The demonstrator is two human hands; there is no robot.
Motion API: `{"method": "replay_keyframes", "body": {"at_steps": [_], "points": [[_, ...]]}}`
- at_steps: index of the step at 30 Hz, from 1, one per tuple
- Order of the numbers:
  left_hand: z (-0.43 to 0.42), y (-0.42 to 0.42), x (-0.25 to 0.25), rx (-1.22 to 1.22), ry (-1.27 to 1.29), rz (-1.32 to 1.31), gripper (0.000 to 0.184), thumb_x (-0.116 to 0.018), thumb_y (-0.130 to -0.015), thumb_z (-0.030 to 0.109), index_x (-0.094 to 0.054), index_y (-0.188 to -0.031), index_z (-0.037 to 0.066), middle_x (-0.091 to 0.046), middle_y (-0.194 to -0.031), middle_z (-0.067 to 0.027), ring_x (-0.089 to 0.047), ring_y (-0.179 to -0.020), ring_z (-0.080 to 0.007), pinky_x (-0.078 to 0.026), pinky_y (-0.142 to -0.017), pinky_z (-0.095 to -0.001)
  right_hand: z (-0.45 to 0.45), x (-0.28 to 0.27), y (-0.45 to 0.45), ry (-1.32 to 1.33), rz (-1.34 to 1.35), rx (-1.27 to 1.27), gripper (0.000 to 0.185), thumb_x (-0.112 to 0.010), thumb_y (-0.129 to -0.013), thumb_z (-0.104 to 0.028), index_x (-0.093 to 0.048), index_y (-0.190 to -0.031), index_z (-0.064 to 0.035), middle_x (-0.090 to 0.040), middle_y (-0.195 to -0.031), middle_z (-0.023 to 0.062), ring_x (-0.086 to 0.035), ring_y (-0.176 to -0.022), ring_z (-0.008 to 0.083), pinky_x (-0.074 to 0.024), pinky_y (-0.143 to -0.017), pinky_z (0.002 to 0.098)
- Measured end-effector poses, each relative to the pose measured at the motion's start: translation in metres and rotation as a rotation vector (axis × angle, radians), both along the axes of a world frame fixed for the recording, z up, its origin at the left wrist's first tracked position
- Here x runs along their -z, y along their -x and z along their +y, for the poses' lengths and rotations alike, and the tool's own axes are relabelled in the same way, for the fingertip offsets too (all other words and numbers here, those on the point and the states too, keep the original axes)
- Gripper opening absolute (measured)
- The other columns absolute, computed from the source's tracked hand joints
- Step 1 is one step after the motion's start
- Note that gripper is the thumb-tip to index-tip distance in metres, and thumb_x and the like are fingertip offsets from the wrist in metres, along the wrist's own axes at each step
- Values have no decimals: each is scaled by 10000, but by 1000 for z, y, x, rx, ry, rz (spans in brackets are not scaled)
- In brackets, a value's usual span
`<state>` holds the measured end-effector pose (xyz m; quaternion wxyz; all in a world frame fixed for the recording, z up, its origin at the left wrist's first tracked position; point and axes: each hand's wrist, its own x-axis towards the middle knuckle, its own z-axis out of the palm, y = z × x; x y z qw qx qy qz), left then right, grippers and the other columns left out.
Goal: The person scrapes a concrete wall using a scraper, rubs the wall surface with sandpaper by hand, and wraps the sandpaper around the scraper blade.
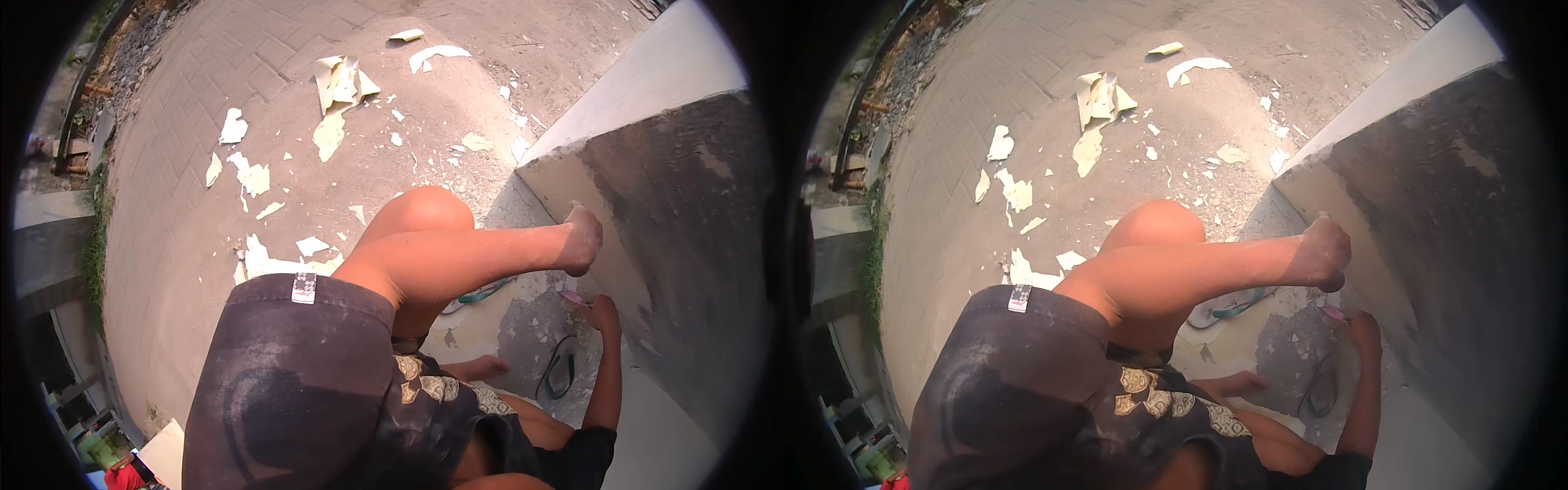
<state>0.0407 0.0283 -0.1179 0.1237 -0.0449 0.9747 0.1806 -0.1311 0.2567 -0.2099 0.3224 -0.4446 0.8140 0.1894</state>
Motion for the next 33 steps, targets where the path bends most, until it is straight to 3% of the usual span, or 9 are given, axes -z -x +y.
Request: {"method": "replay_keyframes", "body": {"at_steps": [2, 5, 9, 18, 27, 29, 30, 32, 33], "points": [[2, 5, 0, 9, 18, -25, 311, -485, -742, 256, -669, -895, 57, -638, -885, -127, -610, -864, -253, -402, -839, -419, 2, 4, 5, -14, 4, 6, 295, -628, -722, -283, -677, -917, -67, -630, -838, 204, -617, -800, 332, -477, -749, 379], [3, 11, -1, 5, 9, -110, 402, -563, -757, 314, -590, -1115, 134, -587, -1100, -73, -562, -1020, -236, -351, -936, -468, 1, 5, 2, -61, 71, 27, 298, -628, -727, -283, -674, -919, -60, -631, -855, 200, -615, -821, 329, -474, -758, 381], [4, 9, -2, -19, 0, -37, 337, -494, -744, 270, -659, -949, 59, -624, -973, -135, -582, -960, -260, -362, -913, -437, 4, 2, -1, 16, -9, 9, 320, -629, -731, -295, -663, -927, -45, -625, -888, 207, -606, -845, 340, -467, -774, 386], [-15, -11, -18, -18, -145, -36, 348, -516, -709, 274, -659, -946, 63, -624, -955, -128, -583, -942, -254, -369, -869, -438, 4, 1, 6, -24, 53, -86, 412, -664, -686, -331, -642, -917, 9, -613, -889, 238, -595, -864, 363, -464, -775, 401], [-25, -12, 0, -82, -2, 124, 290, -531, -719, 317, -672, -721, 63, -634, -722, -110, -612, -702, -245, -410, -666, -358, 3, 13, 12, 76, -4, -114, 421, -702, -626, -321, -647, -897, -3, -619, -875, 216, -595, -859, 352, -460, -784, 399], [-33, -15, -12, -149, -72, 118, 295, -549, -748, 322, -667, -689, 58, -620, -673, -127, -611, -651, -243, -418, -641, -340, 1, 12, 9, -44, 103, 21, 407, -705, -617, -311, -644, -869, 2, -615, -875, 222, -597, -841, 356, -471, -753, 397], [-37, -23, -12, -183, 39, 236, 295, -567, -745, 329, -668, -699, 55, -618, -685, -143, -619, -667, -240, -429, -630, -331, 4, 11, 11, -38, 82, 33, 411, -698, -626, -313, -633, -864, 15, -610, -875, 229, -594, -851, 358, -469, -759, 405], [-45, -28, -14, -194, 164, 127, 331, -555, -760, 353, -662, -698, 46, -615, -691, -153, -624, -690, -251, -450, -628, -329, 4, 14, 13, -24, 20, 41, 423, -684, -644, -318, -610, -854, 42, -601, -876, 243, -588, -871, 363, -466, -771, 419], [-48, -29, -16, -196, 102, 97, 327, -558, -763, 348, -661, -705, 43, -615, -702, -154, -623, -698, -260, -457, -636, -335, 0, 9, 11, -40, 51, 35, 430, -685, -644, -319, -607, -859, 45, -600, -886, 243, -589, -871, 361, -466, -775, 417]]}}
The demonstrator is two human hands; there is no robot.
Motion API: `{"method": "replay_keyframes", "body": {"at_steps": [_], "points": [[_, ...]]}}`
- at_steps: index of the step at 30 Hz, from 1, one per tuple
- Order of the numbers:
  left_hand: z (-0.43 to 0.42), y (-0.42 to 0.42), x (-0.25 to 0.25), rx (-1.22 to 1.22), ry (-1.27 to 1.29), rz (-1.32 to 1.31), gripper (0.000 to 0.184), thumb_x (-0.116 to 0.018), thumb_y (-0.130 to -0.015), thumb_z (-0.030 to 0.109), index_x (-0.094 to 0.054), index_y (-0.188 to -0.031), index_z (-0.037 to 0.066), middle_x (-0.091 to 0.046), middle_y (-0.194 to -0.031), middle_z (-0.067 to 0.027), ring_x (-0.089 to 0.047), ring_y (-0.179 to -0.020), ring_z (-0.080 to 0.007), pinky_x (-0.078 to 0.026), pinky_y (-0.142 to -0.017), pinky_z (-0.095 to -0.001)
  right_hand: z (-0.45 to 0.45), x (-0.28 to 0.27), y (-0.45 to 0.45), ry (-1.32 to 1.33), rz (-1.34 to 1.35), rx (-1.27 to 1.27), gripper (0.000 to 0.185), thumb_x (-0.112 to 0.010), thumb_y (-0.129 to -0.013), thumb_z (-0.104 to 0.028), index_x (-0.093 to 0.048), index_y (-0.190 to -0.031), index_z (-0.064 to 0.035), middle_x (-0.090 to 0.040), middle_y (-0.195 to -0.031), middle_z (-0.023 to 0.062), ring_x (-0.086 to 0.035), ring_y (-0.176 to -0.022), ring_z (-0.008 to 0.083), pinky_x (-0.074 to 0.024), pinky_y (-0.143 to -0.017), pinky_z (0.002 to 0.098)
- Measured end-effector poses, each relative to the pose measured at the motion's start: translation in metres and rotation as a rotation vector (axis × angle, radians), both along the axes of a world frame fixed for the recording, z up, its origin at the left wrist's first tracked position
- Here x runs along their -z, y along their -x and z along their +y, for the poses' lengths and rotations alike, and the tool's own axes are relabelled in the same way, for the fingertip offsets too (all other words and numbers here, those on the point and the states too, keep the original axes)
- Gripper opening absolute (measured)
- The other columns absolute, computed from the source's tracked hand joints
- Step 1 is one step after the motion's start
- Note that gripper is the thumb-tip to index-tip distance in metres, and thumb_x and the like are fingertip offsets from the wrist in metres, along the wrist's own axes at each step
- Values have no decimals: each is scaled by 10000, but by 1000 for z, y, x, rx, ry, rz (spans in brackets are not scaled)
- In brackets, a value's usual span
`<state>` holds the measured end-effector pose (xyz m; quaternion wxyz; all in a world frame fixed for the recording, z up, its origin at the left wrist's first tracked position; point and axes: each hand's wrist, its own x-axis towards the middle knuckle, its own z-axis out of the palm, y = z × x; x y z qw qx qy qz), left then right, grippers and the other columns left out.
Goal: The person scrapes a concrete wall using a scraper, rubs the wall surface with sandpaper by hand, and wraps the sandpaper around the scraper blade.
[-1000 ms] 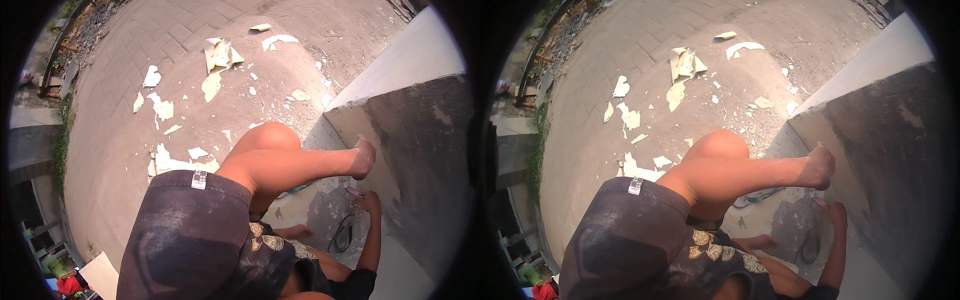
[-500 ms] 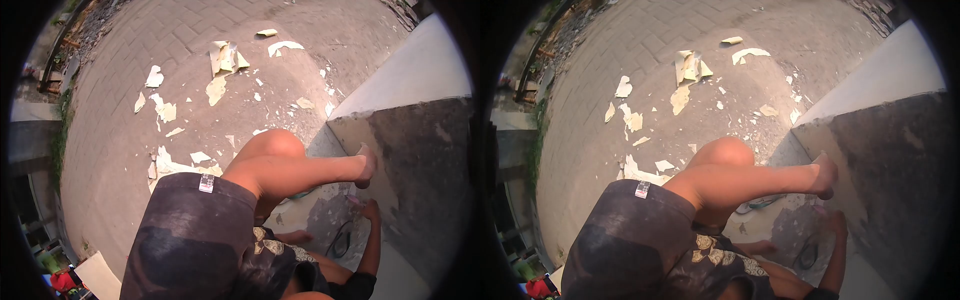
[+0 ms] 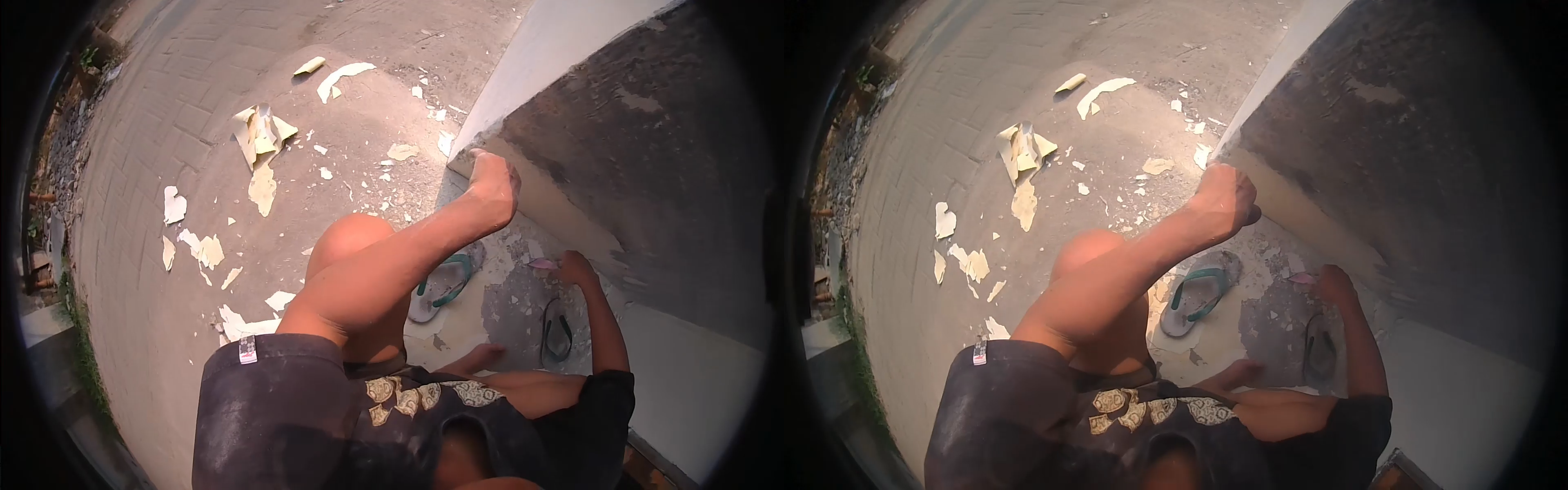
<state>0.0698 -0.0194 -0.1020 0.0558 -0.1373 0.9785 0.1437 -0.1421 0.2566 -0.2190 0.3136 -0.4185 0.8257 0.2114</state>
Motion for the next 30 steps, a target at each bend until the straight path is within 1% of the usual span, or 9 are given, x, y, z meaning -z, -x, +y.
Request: {"method": "replay_keyframes", "body": {"at_steps": [5, 7, 9, 14, 23, 26, 27, 28, 30], "points": [[5, -11, -10, 124, -284, -39, 282, -581, -772, 301, -656, -775, 29, -616, -776, -159, -612, -746, -293, -475, -696, -365, -10, -10, -14, 146, 104, -29, 465, -729, -593, -389, -618, -750, 34, -610, -783, 228, -606, -799, 357, -477, -741, 409], [8, -9, -5, 151, -264, -74, 246, -595, -765, 270, -657, -829, 40, -617, -821, -154, -606, -787, -287, -472, -716, -374, -8, 4, -6, 75, 74, -66, 492, -734, -584, -417, -624, -735, 37, -615, -774, 221, -613, -784, 344, -484, -728, 409], [8, -7, -2, 122, -253, -110, 257, -591, -769, 279, -655, -843, 41, -617, -813, -153, -601, -811, -284, -469, -727, -368, -24, -25, -21, 10, 50, -73, 411, -739, -577, -334, -639, -771, 14, -628, -810, 195, -619, -796, 328, -497, -714, 401], [1, 0, 1, 75, -175, -245, 294, -588, -759, 319, -652, -815, 38, -618, -788, -150, -593, -796, -289, -454, -712, -371, -15, -13, -18, 62, 90, -65, 376, -742, -555, -313, -654, -761, -11, -636, -793, 168, -625, -768, 312, -500, -685, 405], [13, 8, 14, 169, -125, -125, 254, -603, -735, 295, -656, -779, 51, -623, -776, -130, -594, -819, -276, -458, -729, -368, 5, -13, -22, 24, 50, -14, 304, -670, -622, -259, -648, -770, 6, -636, -784, 170, -625, -770, 309, -496, -684, 389], [22, 9, 4, 127, -41, -115, 208, -638, -680, 226, -647, -676, 18, -601, -681, -153, -615, -692, -286, -476, -617, -344, -21, -70, -43, -8, -70, -121, 236, -615, -661, -199, -659, -833, -44, -628, -772, 159, -614, -772, 302, -479, -705, 389], [23, 8, 15, 95, -136, -80, 294, -648, -663, 271, -625, -619, -19, -575, -631, -169, -604, -670, -288, -469, -615, -339, -32, -96, -49, 27, -156, -122, 224, -597, -670, -173, -663, -856, -69, -625, -776, 155, -609, -771, 304, -473, -710, 391], [27, 10, 20, 107, -71, -84, 371, -649, -621, 339, -611, -582, -28, -561, -609, -173, -594, -653, -288, -463, -604, -334, -41, -115, -53, 113, -142, -130, 227, -582, -675, -148, -660, -879, -87, -620, -790, 156, -601, -767, 314, -467, -707, 397], [31, 18, 36, 121, -63, -63, 373, -620, -542, 362, -619, -572, -9, -557, -598, -172, -584, -620, -286, -459, -579, -323, -50, -154, -63, 296, -108, -132, 255, -561, -686, -109, -645, -927, -97, -611, -825, 163, -588, -761, 334, -456, -704, 410]]}}
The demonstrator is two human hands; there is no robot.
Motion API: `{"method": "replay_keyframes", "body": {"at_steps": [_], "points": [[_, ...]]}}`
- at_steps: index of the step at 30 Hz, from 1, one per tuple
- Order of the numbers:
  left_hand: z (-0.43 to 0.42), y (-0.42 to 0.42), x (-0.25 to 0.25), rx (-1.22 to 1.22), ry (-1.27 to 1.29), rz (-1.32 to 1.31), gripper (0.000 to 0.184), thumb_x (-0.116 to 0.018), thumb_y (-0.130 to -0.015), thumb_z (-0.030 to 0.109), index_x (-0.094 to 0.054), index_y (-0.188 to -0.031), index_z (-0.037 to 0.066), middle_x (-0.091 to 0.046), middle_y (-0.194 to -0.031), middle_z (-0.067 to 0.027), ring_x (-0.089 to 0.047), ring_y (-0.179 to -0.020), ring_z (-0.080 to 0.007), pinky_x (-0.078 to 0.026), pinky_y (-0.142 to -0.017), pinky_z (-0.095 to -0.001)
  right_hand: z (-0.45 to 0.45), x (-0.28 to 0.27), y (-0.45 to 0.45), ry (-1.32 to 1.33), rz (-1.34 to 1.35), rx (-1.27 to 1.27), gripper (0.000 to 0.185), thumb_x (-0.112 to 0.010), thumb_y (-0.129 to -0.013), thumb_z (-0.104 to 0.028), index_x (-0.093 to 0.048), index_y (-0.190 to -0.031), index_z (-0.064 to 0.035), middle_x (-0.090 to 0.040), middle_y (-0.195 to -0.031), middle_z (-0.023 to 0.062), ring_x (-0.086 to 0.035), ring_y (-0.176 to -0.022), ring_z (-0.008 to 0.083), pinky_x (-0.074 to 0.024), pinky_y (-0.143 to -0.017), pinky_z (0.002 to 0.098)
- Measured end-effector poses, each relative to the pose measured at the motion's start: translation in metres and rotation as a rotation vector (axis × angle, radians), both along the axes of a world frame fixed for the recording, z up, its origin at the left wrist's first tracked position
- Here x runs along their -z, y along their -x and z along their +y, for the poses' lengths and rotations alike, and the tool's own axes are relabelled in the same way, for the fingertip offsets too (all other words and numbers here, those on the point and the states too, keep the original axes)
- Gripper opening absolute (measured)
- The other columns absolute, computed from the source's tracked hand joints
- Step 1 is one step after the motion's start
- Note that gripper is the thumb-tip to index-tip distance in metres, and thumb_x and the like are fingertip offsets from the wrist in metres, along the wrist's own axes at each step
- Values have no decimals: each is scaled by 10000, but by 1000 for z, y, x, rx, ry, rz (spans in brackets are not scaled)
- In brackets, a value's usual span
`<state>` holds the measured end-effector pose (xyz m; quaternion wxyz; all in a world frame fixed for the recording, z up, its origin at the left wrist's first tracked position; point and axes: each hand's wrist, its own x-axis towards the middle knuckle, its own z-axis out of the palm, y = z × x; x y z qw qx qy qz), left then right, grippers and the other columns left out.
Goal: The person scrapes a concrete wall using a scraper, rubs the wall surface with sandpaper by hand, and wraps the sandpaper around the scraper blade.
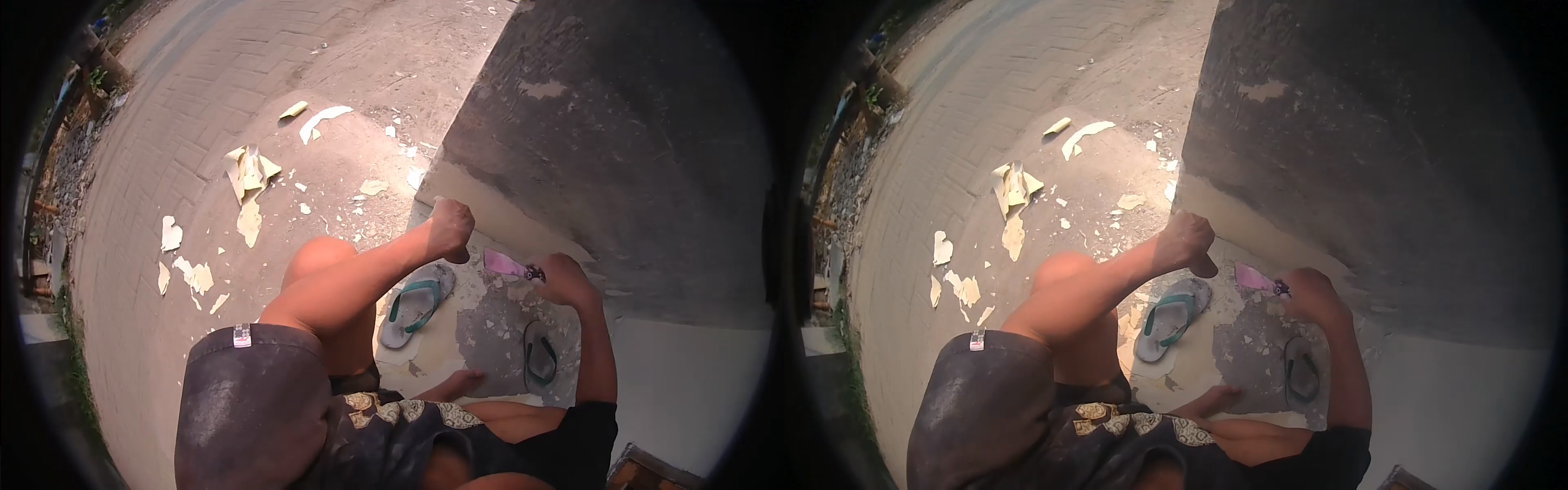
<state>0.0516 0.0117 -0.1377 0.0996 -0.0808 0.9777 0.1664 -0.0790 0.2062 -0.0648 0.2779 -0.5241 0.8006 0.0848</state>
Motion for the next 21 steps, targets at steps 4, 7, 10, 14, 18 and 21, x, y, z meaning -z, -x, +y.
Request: {"method": "replay_keyframes", "body": {"at_steps": [4, 7, 10, 14, 18, 21], "points": [[3, 1, -24, 8, 33, -125, 327, -611, -555, 342, -656, -680, 44, -605, -701, -120, -605, -718, -244, -465, -642, -330, -13, -90, -30, 267, 36, 81, 293, -543, -717, -58, -608, -1002, -82, -604, -872, 170, -585, -762, 341, -447, -698, 417], [-1, 8, 13, 1, 10, 188, 398, -600, -589, 383, -676, -779, 41, -633, -803, -116, -610, -828, -239, -474, -699, -317, 0, -151, -46, 529, 40, 157, 340, -539, -734, -28, -586, -1066, -81, -605, -890, 169, -597, -785, 320, -464, -690, 377], [-7, 6, 15, 60, 50, 227, 509, -635, -548, 489, -638, -610, -16, -585, -593, -172, -619, -613, -281, -493, -571, -328, 29, -186, -53, 899, 214, 134, 351, -530, -781, -32, -548, -1132, -30, -620, -951, 171, -624, -831, 282, -482, -692, 334], [-4, -3, -20, 48, -64, 250, 509, -687, -568, 451, -618, -666, -44, -572, -647, -193, -597, -666, -303, -483, -633, -359, 51, -196, -35, 1471, 628, 59, 352, -479, -844, -55, -485, -1176, 63, -612, -1028, 157, -548, -771, 185, -447, -659, 275], [3, -4, -39, 61, -85, 38, 543, -717, -564, 406, -601, -832, -53, -576, -821, -205, -580, -794, -298, -468, -705, -352, 47, -191, -3, 1645, 957, 109, 351, -416, -887, -39, -446, -1214, 84, -571, -1125, 136, -535, -759, 113, -431, -675, 226], [3, -1, -41, 91, -68, -151, 572, -723, -565, 392, -590, -919, -37, -574, -896, -199, -569, -846, -304, -459, -737, -360, 38, -185, 13, 1700, 1021, 109, 342, -415, -896, -44, -451, -1214, 75, -537, -1185, 148, -555, -977, 191, -429, -829, 282]]}}
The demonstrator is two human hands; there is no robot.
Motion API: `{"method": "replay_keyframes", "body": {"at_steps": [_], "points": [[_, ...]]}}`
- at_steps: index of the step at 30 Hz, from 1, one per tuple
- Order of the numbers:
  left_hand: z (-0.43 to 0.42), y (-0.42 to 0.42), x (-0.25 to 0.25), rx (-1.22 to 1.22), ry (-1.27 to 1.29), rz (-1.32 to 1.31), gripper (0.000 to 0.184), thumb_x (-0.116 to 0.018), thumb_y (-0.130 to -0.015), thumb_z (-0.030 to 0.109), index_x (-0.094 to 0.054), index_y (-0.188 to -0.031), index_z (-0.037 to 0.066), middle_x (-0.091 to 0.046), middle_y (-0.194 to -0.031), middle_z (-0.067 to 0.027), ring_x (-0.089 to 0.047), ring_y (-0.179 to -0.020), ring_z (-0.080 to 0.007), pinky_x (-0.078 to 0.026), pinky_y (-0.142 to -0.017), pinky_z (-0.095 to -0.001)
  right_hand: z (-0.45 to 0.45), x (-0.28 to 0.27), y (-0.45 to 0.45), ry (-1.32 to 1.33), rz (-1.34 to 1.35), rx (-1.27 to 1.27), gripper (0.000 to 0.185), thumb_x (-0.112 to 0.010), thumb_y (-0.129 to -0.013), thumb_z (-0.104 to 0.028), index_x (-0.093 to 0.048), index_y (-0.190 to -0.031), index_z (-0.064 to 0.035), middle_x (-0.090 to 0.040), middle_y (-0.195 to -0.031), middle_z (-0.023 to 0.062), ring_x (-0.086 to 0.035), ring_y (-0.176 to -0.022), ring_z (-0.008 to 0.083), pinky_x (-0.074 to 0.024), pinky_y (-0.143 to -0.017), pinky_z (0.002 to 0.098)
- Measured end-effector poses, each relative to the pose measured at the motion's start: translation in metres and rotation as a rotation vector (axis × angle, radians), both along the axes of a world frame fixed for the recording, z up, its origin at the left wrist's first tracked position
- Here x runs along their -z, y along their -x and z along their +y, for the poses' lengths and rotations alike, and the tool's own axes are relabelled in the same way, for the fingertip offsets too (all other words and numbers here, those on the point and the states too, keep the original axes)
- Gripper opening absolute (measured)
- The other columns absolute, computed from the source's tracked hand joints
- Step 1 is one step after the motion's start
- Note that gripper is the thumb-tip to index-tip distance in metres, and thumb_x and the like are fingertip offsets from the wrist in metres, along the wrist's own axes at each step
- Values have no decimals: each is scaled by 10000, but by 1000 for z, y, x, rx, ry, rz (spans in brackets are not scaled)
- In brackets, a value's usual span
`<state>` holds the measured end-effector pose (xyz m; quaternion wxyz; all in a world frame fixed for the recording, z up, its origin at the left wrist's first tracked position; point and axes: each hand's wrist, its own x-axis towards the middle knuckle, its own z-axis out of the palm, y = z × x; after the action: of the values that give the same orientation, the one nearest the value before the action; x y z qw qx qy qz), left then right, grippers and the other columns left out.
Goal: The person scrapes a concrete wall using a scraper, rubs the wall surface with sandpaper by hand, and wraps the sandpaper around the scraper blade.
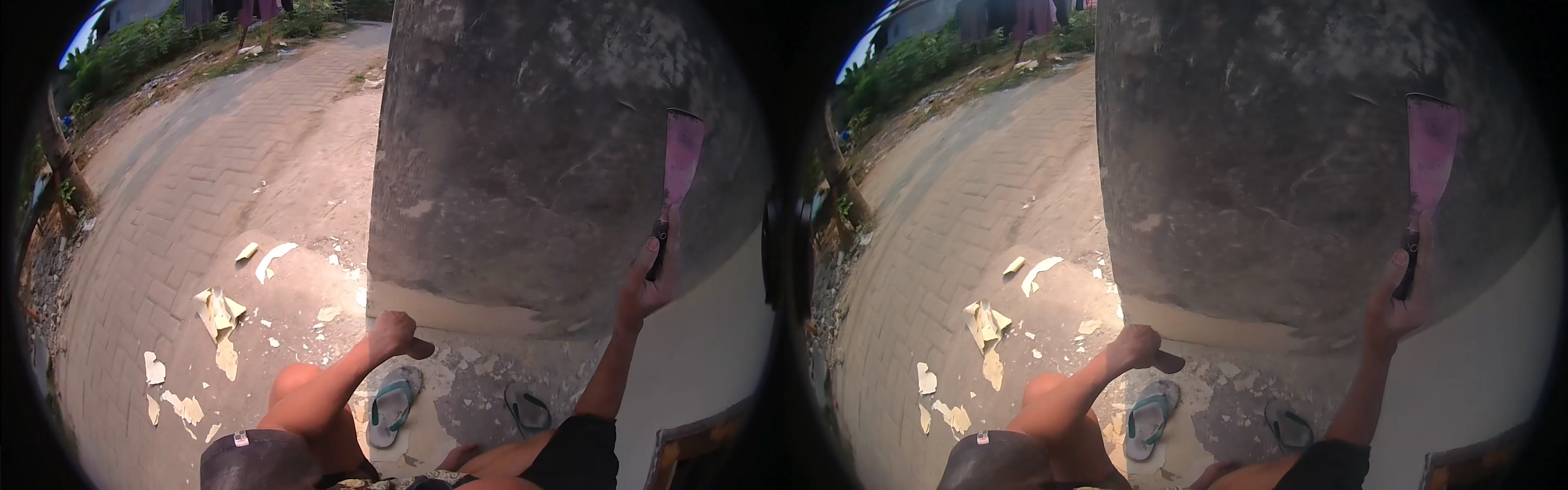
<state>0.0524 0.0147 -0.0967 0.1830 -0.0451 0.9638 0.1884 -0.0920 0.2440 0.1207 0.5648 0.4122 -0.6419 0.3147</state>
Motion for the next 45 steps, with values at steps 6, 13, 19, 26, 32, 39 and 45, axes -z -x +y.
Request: {"method": "replay_keyframes", "body": {"at_steps": [6, 13, 19, 26, 32, 39, 45], "points": [[-5, -15, -20, 17, -54, 344, 169, -657, -633, 193, -669, -705, 40, -626, -720, -146, -623, -729, -294, -491, -614, -377, 2, 5, 7, 24, -166, -64, 332, -441, -890, -58, -483, -1207, 35, -543, -1190, 144, -542, -1061, 213, -411, -895, 309], [-4, -13, -10, 25, -16, 324, 169, -643, -645, 201, -667, -694, 41, -623, -700, -146, -620, -710, -298, -487, -614, -378, -4, 4, 10, -87, -205, 27, 351, -467, -886, -79, -477, -1223, 20, -569, -1157, 139, -578, -942, 161, -431, -810, 256], [-3, -16, -8, 13, 12, 314, 192, -634, -660, 219, -658, -673, 29, -614, -682, -156, -612, -688, -309, -477, -614, -381, -17, 11, 5, -107, -494, 71, 400, -476, -894, -100, -429, -1290, -72, -581, -991, 53, -467, -679, 76, -410, -613, 215], [-7, -11, 18, -3, 18, 227, 180, -653, -653, 192, -657, -672, 13, -610, -685, -170, -610, -698, -311, -476, -630, -380, -29, 8, -13, -140, -616, 65, 486, -486, -890, -85, -348, -1352, -145, -581, -852, 17, -425, -604, 35, -399, -549, 195], [-11, -19, 2, -28, 16, 218, 149, -655, -654, 162, -657, -672, 14, -617, -704, -171, -620, -722, -303, -489, -631, -370, -37, 13, -12, -159, -583, 50, 524, -520, -865, -90, -336, -1354, -133, -574, -755, 75, -473, -577, 91, -434, -572, 236], [-16, -27, -13, -66, -16, 278, 159, -657, -653, 163, -653, -686, 8, -626, -723, -155, -623, -739, -298, -495, -643, -366, -45, 13, -17, -255, -456, 95, 557, -511, -869, -79, -280, -1375, -110, -596, -968, 118, -501, -689, 88, -442, -644, 224], [-17, -22, -8, -111, -24, 237, 196, -678, -639, 191, -655, -710, 11, -627, -750, -152, -621, -761, -293, -493, -657, -369, -48, 15, -19, -252, -493, 151, 584, -519, -856, -76, -262, -1379, -99, -596, -906, 129, -502, -645, 123, -452, -635, 252]]}}
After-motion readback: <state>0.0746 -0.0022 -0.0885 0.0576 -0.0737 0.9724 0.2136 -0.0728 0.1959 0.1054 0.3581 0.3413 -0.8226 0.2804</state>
